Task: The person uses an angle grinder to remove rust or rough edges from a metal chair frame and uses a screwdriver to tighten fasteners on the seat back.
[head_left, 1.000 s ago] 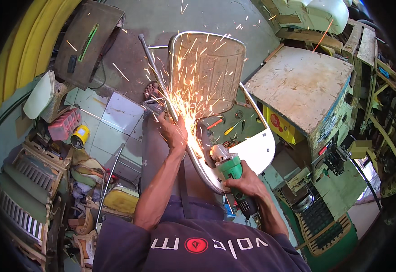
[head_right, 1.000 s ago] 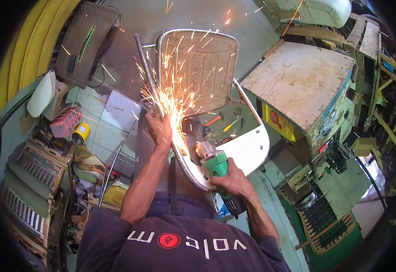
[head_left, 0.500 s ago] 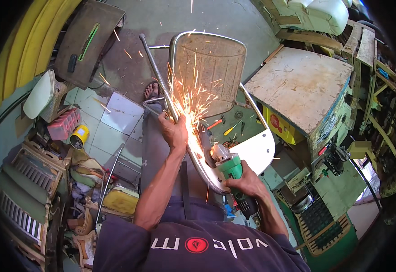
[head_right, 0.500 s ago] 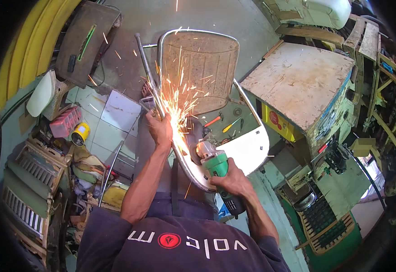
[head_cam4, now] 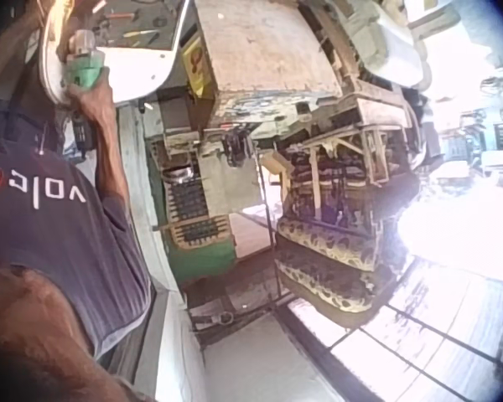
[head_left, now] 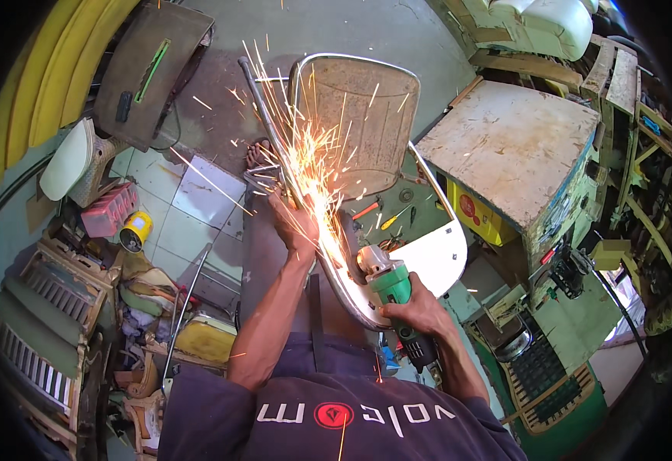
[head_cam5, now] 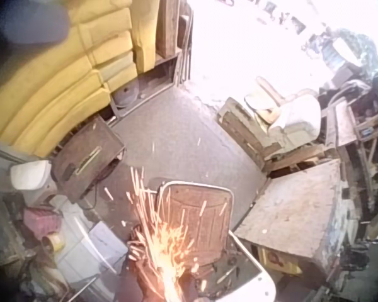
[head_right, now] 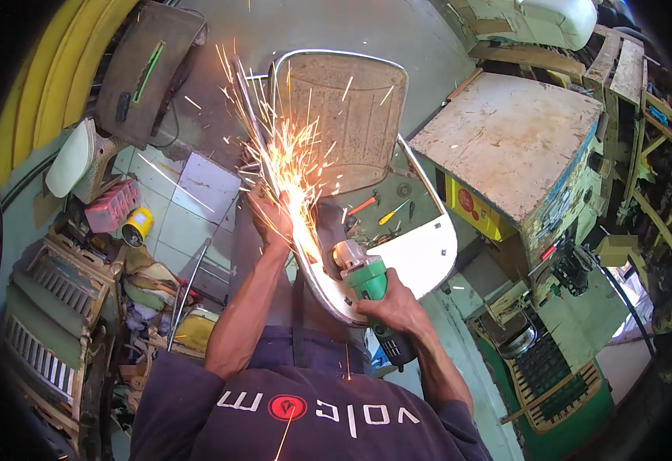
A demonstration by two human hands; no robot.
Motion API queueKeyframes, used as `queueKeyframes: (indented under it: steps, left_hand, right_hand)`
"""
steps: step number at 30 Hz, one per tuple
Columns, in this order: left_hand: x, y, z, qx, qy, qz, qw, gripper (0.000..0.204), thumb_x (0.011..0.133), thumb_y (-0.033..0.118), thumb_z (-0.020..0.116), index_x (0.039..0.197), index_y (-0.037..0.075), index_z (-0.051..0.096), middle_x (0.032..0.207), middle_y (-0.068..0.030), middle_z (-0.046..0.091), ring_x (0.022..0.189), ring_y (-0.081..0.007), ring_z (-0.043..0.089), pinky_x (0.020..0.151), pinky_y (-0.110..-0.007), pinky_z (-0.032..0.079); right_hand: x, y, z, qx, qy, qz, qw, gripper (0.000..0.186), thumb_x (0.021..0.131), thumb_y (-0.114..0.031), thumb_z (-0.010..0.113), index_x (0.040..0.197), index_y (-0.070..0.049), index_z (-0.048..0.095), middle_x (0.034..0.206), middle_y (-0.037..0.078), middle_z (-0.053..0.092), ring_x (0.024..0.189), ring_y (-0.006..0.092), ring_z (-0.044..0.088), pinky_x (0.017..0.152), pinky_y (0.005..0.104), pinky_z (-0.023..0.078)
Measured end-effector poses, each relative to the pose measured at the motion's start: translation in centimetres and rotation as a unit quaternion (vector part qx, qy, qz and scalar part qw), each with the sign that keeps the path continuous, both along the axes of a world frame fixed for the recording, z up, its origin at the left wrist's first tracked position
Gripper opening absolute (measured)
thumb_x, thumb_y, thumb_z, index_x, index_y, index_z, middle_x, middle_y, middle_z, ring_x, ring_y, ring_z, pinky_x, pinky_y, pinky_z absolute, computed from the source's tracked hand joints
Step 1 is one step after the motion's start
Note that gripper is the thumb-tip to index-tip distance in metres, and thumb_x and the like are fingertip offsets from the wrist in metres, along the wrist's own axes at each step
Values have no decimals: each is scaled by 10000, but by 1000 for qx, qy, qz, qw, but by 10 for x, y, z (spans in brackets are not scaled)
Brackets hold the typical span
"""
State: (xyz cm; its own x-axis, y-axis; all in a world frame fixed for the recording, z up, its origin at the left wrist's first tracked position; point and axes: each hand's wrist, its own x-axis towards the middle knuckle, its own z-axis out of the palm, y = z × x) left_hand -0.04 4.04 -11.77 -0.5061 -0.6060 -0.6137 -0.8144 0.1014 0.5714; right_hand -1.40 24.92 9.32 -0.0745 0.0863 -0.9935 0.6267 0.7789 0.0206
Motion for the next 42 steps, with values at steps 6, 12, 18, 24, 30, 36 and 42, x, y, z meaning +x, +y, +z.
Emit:
queueKeyframes:
  steps: [6,12,18,24,30,36,42]
  left_hand:
    - [-5,2,2,12,6,29,999,566,850,140,805,1286,-24,483,1102,-232,653,989,-397,658,876,-485,517]
    - [-32,-7,39,153,-91,94,980,558,883,217,779,1311,8,489,945,-111,627,698,-233,660,564,-357,558]
    - [-27,-8,36,142,-52,88,985,622,873,206,785,1350,-22,456,912,-105,613,628,-183,635,470,-320,536]
    - [-1,-6,-7,34,-26,8,999,575,881,280,807,1275,-2,498,919,-138,689,717,-214,681,663,-371,563]
    - [8,-8,-19,-5,2,-38,999,557,896,316,790,1266,10,508,953,-185,686,837,-342,695,761,-445,547]
    - [-3,-10,5,56,38,33,997,551,897,247,772,1313,30,483,843,-100,650,632,-208,657,551,-355,535]
    - [-32,-7,40,141,-68,94,983,558,877,199,791,1283,-14,474,890,-98,586,598,-189,609,456,-327,540]
  right_hand:
    - [3,1,-2,-3,9,-2,1000,903,686,-437,828,1323,95,471,1163,319,673,1069,401,696,950,440,540]
    - [3,1,-2,23,-15,-4,1000,875,681,-420,832,1309,77,482,1162,296,667,1076,381,679,954,433,528]
    - [-3,-3,-7,2,-12,-27,1000,865,666,-404,836,1320,51,499,1150,240,660,1056,341,659,953,410,513]
    - [-6,-4,-5,-4,-18,-15,1000,893,662,-405,833,1343,56,483,1172,257,659,1078,354,662,967,419,509]
    - [-7,-5,-5,2,-25,-10,1000,904,661,-410,831,1346,63,478,1192,276,657,1096,366,664,973,423,508]
    - [-6,-4,-7,-17,-8,6,1000,895,662,-409,826,1336,61,472,1156,287,668,1064,394,677,956,438,517]
    - [-7,1,-9,-17,5,26,1000,905,689,-436,808,1325,88,432,1082,352,682,1011,456,704,918,468,539]
